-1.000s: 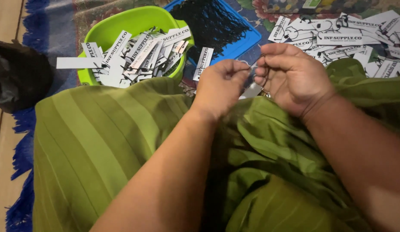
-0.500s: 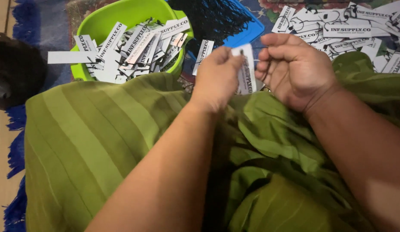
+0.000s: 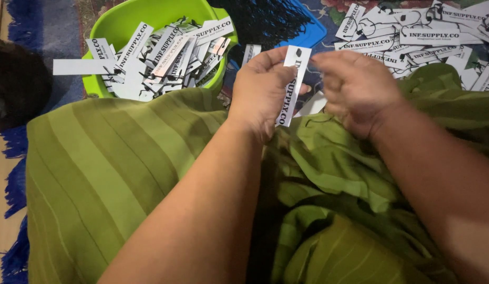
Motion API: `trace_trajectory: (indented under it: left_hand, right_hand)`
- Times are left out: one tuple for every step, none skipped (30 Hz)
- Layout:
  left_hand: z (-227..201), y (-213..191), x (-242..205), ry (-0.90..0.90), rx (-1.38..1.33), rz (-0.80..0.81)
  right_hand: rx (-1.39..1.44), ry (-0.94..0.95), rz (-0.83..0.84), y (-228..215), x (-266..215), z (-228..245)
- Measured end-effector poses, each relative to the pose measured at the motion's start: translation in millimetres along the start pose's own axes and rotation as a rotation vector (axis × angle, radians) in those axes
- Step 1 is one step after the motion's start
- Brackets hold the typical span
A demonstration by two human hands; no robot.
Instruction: Attaching metal safety pins to printed paper labels manually.
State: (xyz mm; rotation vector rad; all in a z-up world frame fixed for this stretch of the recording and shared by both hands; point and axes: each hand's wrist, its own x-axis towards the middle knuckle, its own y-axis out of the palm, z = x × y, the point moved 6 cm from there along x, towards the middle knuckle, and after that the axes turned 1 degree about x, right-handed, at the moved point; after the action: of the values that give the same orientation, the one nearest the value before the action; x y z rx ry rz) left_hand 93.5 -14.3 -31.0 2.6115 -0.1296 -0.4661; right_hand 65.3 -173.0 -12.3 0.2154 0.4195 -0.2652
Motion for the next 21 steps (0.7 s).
trace_trajectory:
  left_hand:
    - [-3,-2,0,0.033,0.086,-0.047]
    - [-6,-4,0,0.065,0.171,-0.095]
    - [-11,-1,-6,0.066,0.171,-0.096]
    - [-19,-2,-13,0.101,0.38,-0.159]
    - [-28,-1,-19,0.136,0.589,-0.221]
    - [-26,-3,-18,0.136,0.589,-0.221]
    - [-27,-4,-18,0.189,0.672,-0.248]
    - [-29,-4,-18,0.242,0.755,-0.276]
    - [-29,-4,-18,0.245,0.755,-0.276]
    - [-28,-2,-17,0.226,0.868,-0.246]
    - [-27,0,-16,0.205,0.981,-0.216]
    - [-22,0,-15,0.208,0.982,-0.216]
    - [-15,2,-13,0.182,0.923,-0.154]
    - [-7,3,-12,0.155,0.864,-0.093]
    - [-7,3,-11,0.158,0.863,-0.094]
    - [-6,4,-10,0.145,0.834,-0.077]
    - [-5,5,-9,0.132,0.806,-0.056]
    - [-7,5,-12,0.135,0.805,-0.054]
    - [-9,5,-14,0.112,0.841,-0.062]
    - [-10,4,-17,0.089,0.876,-0.069]
    - [-13,4,-19,0.091,0.877,-0.066]
  right_hand:
    - [-0.028,-0.016,0.063,4,1,-2]
    - [-0.057,-0.033,0.127,7,1,-5]
    - [-0.057,-0.032,0.128,8,1,-6]
    - [-0.063,-0.045,0.132,8,1,-5]
    - [-0.068,-0.059,0.136,8,1,-5]
    - [-0.068,-0.06,0.135,7,1,-8]
    - [-0.243,-0.167,0.096,5,1,-5]
    - [-0.417,-0.273,0.053,3,0,-2]
    - [-0.416,-0.276,0.053,3,2,-5]
    - [-0.488,-0.342,0.023,2,2,-5]
    - [-0.558,-0.41,-0.008,2,2,-5]
    - [-0.557,-0.413,-0.008,-1,10,-9]
    - [-0.567,-0.403,-0.035,-4,17,-14]
    - [-0.577,-0.394,-0.062,-8,25,-20]
    - [-0.577,-0.396,-0.06,-3,15,-12]
    - [-0.45,-0.391,-0.017,3,5,-5]
    - [-0.322,-0.385,0.022,8,-5,2]
    - [-0.322,-0.389,0.021,10,-7,3]
    - [-0.259,-0.347,0.051,12,-9,2]
    - [-0.195,-0.306,0.081,14,-10,0]
    - [-0.194,-0.309,0.077,14,-11,-1]
